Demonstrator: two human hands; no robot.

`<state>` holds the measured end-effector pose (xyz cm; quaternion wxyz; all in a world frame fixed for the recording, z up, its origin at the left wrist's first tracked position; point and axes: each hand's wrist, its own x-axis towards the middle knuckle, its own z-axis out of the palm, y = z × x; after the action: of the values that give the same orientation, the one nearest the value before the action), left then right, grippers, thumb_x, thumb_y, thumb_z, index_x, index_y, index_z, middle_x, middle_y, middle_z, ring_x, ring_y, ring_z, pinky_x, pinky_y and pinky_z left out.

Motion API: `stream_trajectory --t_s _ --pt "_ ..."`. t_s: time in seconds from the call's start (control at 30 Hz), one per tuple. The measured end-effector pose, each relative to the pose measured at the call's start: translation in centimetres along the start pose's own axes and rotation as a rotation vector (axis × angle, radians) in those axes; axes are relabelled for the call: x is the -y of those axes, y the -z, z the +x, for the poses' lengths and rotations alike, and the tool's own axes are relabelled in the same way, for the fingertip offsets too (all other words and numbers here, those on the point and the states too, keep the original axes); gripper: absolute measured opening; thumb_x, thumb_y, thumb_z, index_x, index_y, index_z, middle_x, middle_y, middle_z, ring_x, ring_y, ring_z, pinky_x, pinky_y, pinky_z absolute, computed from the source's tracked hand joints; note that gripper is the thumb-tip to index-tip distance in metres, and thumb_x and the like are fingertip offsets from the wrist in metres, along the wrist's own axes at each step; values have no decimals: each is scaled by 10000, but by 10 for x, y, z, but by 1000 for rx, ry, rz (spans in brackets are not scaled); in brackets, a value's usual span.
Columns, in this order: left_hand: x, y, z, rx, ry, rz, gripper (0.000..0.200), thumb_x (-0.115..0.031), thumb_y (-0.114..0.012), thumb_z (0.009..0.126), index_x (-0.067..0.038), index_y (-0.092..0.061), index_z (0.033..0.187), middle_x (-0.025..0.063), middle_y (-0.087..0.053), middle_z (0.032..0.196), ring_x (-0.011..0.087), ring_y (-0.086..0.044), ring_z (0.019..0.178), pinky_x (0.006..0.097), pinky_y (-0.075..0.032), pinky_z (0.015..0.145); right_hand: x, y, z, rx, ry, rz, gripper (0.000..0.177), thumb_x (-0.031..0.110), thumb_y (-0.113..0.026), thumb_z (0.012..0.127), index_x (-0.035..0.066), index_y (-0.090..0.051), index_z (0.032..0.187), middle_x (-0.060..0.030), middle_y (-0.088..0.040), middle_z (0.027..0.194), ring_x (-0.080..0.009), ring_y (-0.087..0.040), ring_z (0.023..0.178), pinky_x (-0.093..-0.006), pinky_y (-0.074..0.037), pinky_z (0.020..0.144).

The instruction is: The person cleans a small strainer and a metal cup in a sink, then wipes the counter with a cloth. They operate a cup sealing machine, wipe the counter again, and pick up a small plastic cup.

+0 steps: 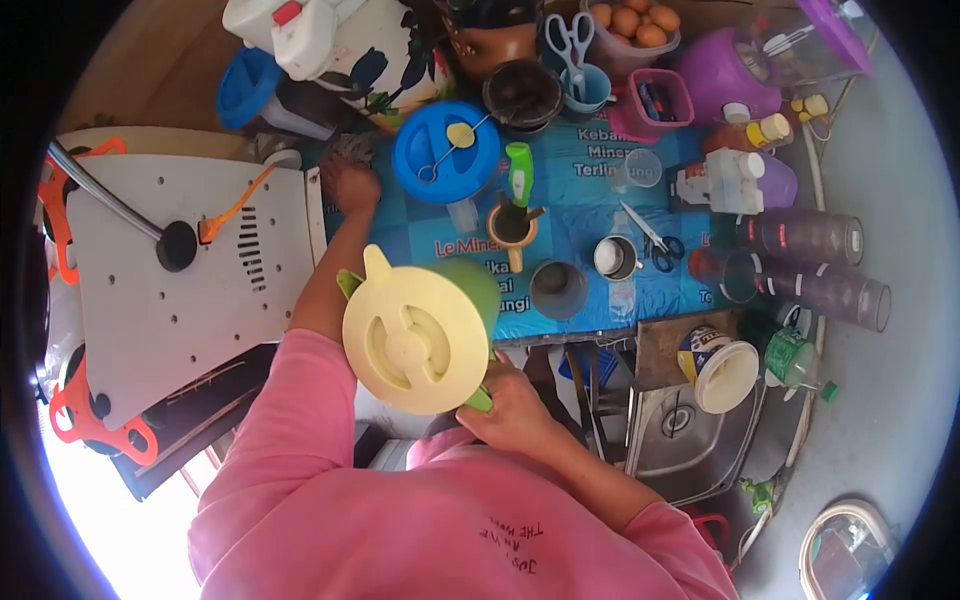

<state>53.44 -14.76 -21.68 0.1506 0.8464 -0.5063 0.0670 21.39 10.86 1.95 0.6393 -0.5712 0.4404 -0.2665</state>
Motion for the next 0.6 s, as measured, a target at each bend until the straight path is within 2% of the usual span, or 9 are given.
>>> stream_trajectory --t_s 0.03,0.1,0.17,0.23,0.3,0.37,0.43,0.53,0.6 --pt "7 7 -16 -1 4 12 630 -243 -532 888 83 -424 1416 289 -397 1494 445 -307 1429 507 -193 1205 -1 -1 0 9 0 8 282 95 -643 738 67 -705 1012 -180 -691 986 -384 -626 1036 -520 -317 1140" --pt "32 18 -70 -19 -123 77 635 -247 -542 871 82 -436 1404 300 -422 1468 452 -319 1420 494 -203 1206 0 -1 1 -14 19 23 291 97 -642 742 66 -698 1025 -179 -688 999 -389 -629 1029 -522 -314 1145" --pt "39 37 -107 146 58 20 637 -235 -550 848 92 -446 1385 319 -438 1443 461 -338 1404 499 -207 1206 -4 -1 1 -22 58 20 297 100 -642 745 70 -696 1035 -180 -686 998 -389 -632 1020 -523 -309 1149" --pt "52 25 -105 125 -15 42 645 -230 -563 835 99 -447 1377 326 -437 1439 464 -338 1402 505 -207 1205 -4 -1 2 -47 103 12 304 102 -641 748 75 -693 1046 -181 -684 996 -389 -636 1010 -525 -305 1153" --pt "53 17 -89 119 -82 51 653 -225 -575 822 105 -448 1370 332 -437 1434 467 -338 1400 510 -207 1205 -3 0 -1 -12 36 -10 314 104 -635 751 87 -691 1059 -183 -679 1019 -392 -631 1026 -529 -297 1162" --pt "36 3 -41 24 -202 -46 670 -218 -591 810 115 -440 1370 337 -431 1437 461 -331 1407 521 -200 1206 -3 0 -2 4 8 -10 318 104 -631 752 90 -692 1064 -183 -677 1030 -394 -625 1042 -534 -293 1165" --pt "25 -10 0 18 -184 -57 676 -219 -598 809 116 -437 1373 341 -427 1440 462 -333 1407 508 -214 1204 -5 1 0 27 -26 -15 322 105 -628 753 93 -693 1068 -183 -675 1042 -395 -619 1057 -539 -289 1168" --pt "34 -21 -9 -9 -202 24 685 -208 -588 818 126 -406 1388 337 -427 1443 459 -355 1393 486 -229 1200 -6 -2 -3 59 -38 4 330 100 -625 749 89 -691 1072 -180 -674 1058 -394 -612 1077 -552 -266 1180" --pt "44 5 -70 13 -128 35 682 -204 -580 827 119 -395 1399 333 -425 1448 453 -363 1391 479 -250 1192 -6 -2 -1 17 4 -1 329 93 -623 748 70 -685 1070 -189 -673 1043 -391 -620 1057 -511 -338 1143"
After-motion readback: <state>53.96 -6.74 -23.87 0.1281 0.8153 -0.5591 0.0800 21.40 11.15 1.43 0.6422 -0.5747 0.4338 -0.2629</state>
